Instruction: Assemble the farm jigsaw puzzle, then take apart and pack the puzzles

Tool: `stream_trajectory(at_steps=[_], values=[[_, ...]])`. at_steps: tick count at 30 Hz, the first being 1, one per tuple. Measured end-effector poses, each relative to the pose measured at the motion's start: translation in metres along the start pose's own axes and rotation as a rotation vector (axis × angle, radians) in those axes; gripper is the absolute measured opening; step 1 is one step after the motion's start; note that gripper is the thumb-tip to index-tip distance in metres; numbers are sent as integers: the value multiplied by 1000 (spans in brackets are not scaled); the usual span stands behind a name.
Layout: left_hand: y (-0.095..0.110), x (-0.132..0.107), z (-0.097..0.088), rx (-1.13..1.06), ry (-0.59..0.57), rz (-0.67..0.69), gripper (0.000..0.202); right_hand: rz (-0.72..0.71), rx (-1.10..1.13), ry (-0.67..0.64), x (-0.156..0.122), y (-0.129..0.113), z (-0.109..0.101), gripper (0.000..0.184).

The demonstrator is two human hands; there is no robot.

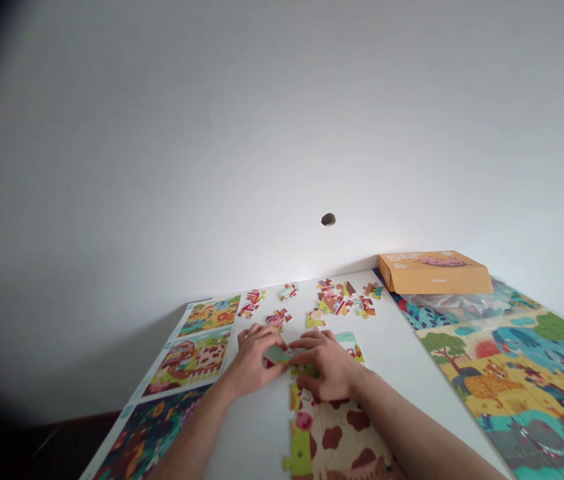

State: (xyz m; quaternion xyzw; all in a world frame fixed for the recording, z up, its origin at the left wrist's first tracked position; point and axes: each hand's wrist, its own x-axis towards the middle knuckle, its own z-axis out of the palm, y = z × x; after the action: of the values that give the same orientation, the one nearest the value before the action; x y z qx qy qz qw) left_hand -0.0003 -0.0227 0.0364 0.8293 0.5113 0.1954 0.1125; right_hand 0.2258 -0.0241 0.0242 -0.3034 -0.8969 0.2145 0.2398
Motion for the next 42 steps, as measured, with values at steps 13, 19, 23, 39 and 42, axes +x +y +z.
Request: stream_trajectory(at_steps=[13, 19, 23, 39, 42], values=[[-1, 0, 0, 14, 12, 8, 12, 41, -7, -65, 0, -2, -3, 57], [-3, 0, 1, 27, 7, 2, 11, 49, 3, -81, 1, -4, -5, 56], [-4, 1, 1, 24, -5, 8, 12, 41, 6, -79, 1, -3, -4, 55], [-2, 1, 3, 0, -11, -5, 11, 70, 51, 92, 1, 2, 2, 63], [-3, 1, 4, 2, -15, -15, 11, 68, 54, 90, 1, 1, 2, 62]])
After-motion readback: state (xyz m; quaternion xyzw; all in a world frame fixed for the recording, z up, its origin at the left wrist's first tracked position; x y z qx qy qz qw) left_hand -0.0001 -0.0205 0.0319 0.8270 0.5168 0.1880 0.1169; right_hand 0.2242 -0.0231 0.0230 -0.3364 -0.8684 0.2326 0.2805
